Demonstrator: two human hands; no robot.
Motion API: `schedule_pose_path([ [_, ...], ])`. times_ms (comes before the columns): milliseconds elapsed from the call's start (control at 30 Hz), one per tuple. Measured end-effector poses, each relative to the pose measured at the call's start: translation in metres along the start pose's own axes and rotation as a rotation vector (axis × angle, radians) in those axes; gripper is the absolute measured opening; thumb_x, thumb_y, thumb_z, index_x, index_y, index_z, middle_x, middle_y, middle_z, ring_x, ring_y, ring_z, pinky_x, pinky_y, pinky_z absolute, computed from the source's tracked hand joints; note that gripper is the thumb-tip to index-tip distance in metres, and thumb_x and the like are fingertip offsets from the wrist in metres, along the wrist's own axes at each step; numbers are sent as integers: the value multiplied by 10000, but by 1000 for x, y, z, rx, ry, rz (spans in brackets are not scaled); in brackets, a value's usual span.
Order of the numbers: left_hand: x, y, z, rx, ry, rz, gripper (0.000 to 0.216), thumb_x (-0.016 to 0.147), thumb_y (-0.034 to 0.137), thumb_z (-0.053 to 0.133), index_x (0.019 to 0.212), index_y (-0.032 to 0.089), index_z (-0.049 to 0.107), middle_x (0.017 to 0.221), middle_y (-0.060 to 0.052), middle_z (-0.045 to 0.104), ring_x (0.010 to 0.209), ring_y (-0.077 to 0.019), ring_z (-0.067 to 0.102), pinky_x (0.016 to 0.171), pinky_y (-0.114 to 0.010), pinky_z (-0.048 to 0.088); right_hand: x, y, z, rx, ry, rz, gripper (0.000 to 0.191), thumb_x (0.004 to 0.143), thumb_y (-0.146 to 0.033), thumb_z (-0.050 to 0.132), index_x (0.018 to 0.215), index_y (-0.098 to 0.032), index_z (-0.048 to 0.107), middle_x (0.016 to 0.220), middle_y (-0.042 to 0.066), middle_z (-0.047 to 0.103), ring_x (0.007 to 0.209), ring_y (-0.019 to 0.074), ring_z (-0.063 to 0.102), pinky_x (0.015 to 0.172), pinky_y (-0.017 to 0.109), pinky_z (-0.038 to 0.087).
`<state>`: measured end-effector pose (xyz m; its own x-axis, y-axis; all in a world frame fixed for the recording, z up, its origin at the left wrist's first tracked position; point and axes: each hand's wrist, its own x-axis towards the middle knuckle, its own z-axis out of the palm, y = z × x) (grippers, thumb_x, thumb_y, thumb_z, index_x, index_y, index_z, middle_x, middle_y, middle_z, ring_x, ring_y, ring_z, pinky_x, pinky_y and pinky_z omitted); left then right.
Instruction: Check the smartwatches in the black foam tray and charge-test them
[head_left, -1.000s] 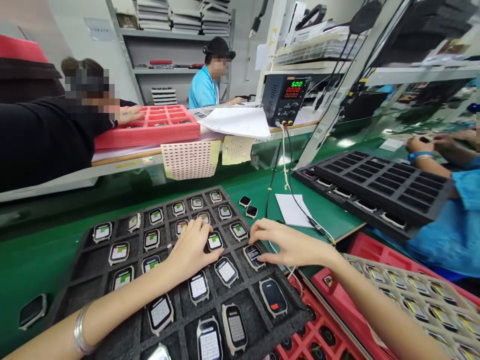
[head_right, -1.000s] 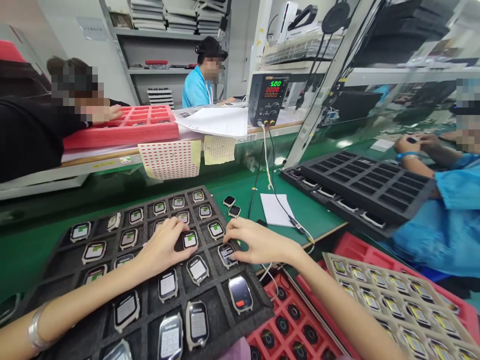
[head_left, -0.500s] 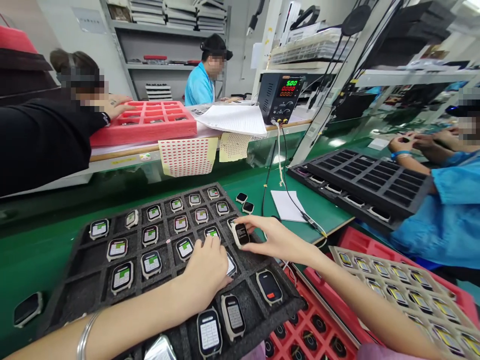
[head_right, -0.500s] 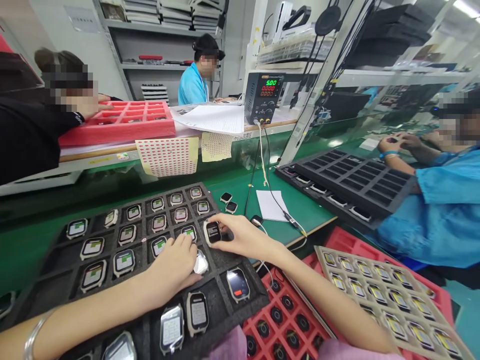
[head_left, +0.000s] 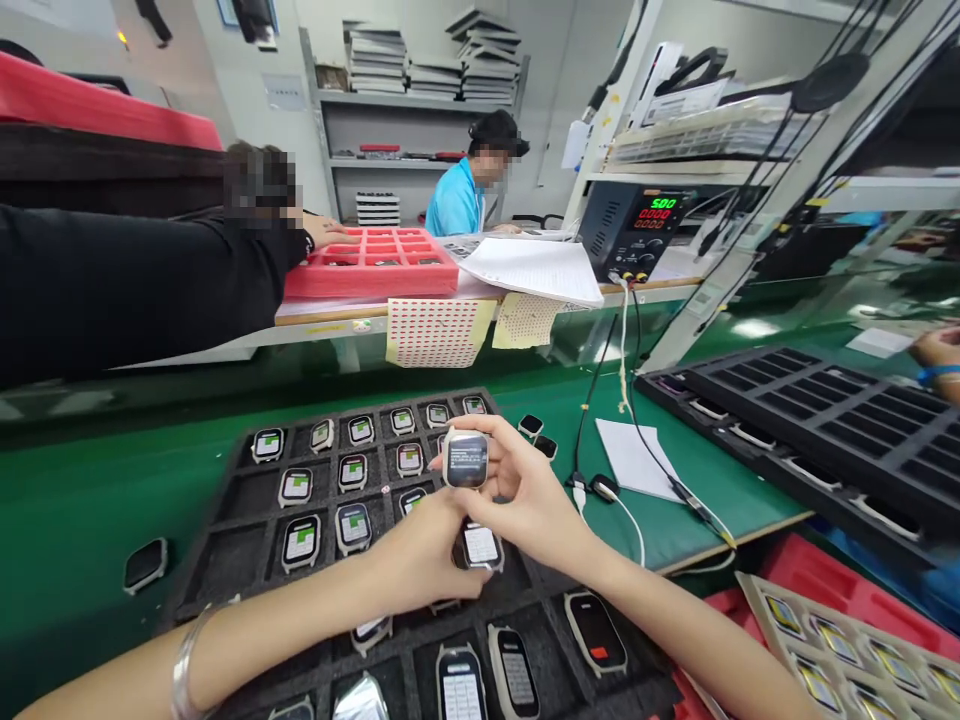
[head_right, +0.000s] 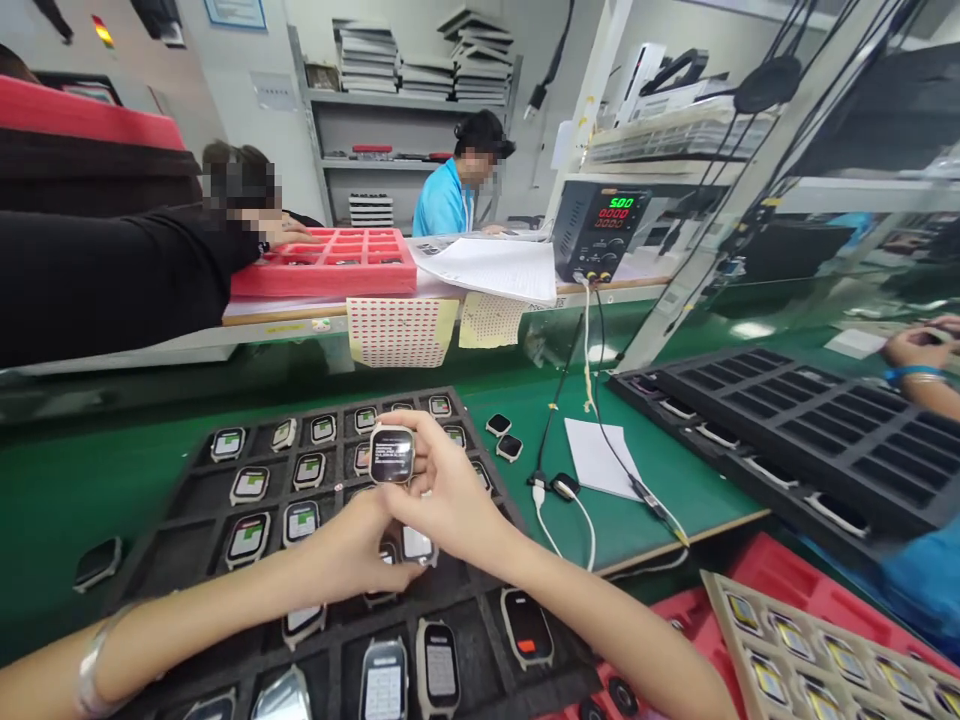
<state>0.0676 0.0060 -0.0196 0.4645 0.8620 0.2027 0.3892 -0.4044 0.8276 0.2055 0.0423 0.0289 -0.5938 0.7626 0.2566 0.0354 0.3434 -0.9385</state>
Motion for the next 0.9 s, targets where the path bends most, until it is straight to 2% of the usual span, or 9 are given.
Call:
schedule_pose_path([
  [67,-7,-1,-20,-150,59,-134,298,684,164,636,977,159,582,886,-49,654,655,-175,614,600,-296,492,3,1,0,135,-50,39,501,741,-96,621,1188,-219,431,961,49,626,829,175,632,572,220,502],
  [200,-15,-10,-60,-501,258,-297,395,620,111,705,961,184,518,954,-33,639,845,-171,623,779,-292,473,8,4,0,284,-116,87,545,750,-148,649,1230,-216,400,1014,65,615,706,132,591,412,159,409],
  [300,-22,-14,-75,-661,378,-391,401,600,72,688,947,188,524,895,-10,640,875,-160,599,805,-277,441,10,6,5,239,-72,69,429,798,-198,638,1186,-207,456,941,44,631,703,128,587,494,190,442],
  [400,-26,-12,-76,-805,380,-441,352,613,49,630,927,182,542,841,2,636,781,-126,572,701,-228,420,12,10,13,118,36,31,303,788,-229,681,1058,-197,545,794,0,613,690,126,578,562,213,442],
  [467,-27,-10,-72,-882,342,-450,329,612,28,596,904,176,562,816,11,626,710,-97,541,631,-197,389,14,14,17,101,60,33,269,792,-239,683,1027,-196,561,753,-15,595,620,106,548,524,205,417],
  [600,-28,-10,-65,-967,262,-423,291,601,3,563,854,141,604,812,-12,622,662,-80,493,565,-187,343,14,16,17,175,0,99,307,860,-262,586,1155,-201,527,708,-30,562,495,80,513,434,188,382],
  [767,-30,-15,-64,-1032,295,-446,443,584,-16,547,988,154,609,836,-32,641,761,-119,542,639,-216,392,11,16,12,261,-17,121,365,888,-241,491,1249,-188,504,659,-32,537,509,102,557,456,204,430],
  [900,-31,-11,-65,-1109,325,-444,438,596,6,542,1004,152,601,858,-66,681,845,-190,621,796,-326,451,9,20,12,294,-8,122,371,870,-226,499,1238,-189,521,621,-37,540,491,109,560,428,199,423],
])
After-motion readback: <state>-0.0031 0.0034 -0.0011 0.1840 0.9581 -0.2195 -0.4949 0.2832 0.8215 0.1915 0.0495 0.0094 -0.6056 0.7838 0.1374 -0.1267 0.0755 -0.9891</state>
